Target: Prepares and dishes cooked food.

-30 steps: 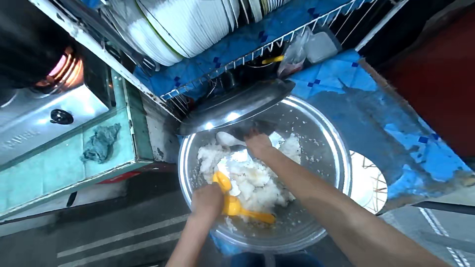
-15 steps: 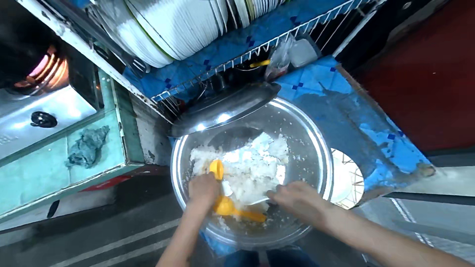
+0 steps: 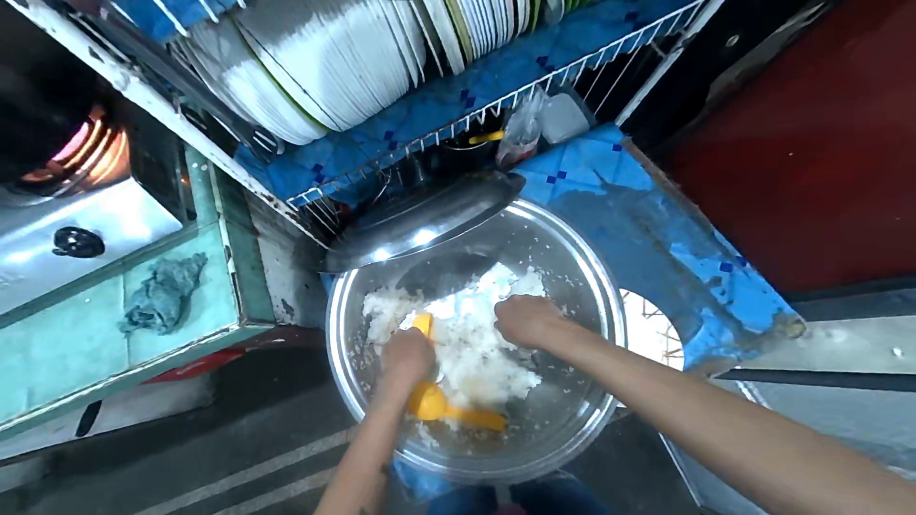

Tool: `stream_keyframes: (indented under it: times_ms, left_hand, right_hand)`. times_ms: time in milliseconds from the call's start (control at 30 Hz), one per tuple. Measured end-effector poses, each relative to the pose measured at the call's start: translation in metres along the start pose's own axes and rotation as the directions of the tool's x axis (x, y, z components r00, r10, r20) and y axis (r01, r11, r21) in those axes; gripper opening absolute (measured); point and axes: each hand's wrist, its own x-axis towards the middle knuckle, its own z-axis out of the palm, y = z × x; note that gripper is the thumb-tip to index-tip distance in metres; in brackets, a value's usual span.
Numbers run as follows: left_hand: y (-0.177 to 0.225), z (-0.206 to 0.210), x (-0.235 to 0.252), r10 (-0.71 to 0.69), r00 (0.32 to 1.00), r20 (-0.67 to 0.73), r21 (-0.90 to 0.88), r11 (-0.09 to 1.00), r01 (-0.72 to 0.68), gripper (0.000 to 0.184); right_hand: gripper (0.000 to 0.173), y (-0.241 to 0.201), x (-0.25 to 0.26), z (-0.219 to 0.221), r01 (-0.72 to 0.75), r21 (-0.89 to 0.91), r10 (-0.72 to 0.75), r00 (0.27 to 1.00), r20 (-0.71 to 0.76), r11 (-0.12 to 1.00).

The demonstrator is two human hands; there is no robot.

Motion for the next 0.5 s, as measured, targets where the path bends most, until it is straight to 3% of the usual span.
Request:
stream_keyframes:
  times_ms: [200, 300, 433, 500]
  left_hand:
    - [0.003, 0.014, 0.009, 0.012, 1.000, -0.005, -0.162, 0.987, -0.012, 0.036]
    - [0.003, 0.021, 0.010, 0.005, 1.000, 0.019, -0.141, 0.990, -0.002, 0.038]
    - [-0.002, 0.023, 0.005, -0.023, 1.000, 0.016, -0.081, 0.996, 0.025, 0.038]
    - [-0.017, 0.015, -0.003, -0.005, 0.999, -0.044, -0.163, 0.987, -0.003, 0.039]
  right_hand:
    - [0.037, -0.017, 0.019, 0.030, -0.021, 0.332, -0.007, 0.997, 0.083, 0.943]
    - [0.040, -0.035, 0.020, 0.035, -0.011, 0.426, -0.025, 0.996, 0.080, 0.905]
    - [0.034, -0.064, -0.008, 0.024, 0.076, 0.357, -0.084, 0.996, 0.008, 0.931]
    - [0.031, -0.060, -0.021, 0.022, 0.137, 0.301, -0.137, 0.990, -0.021, 0.944]
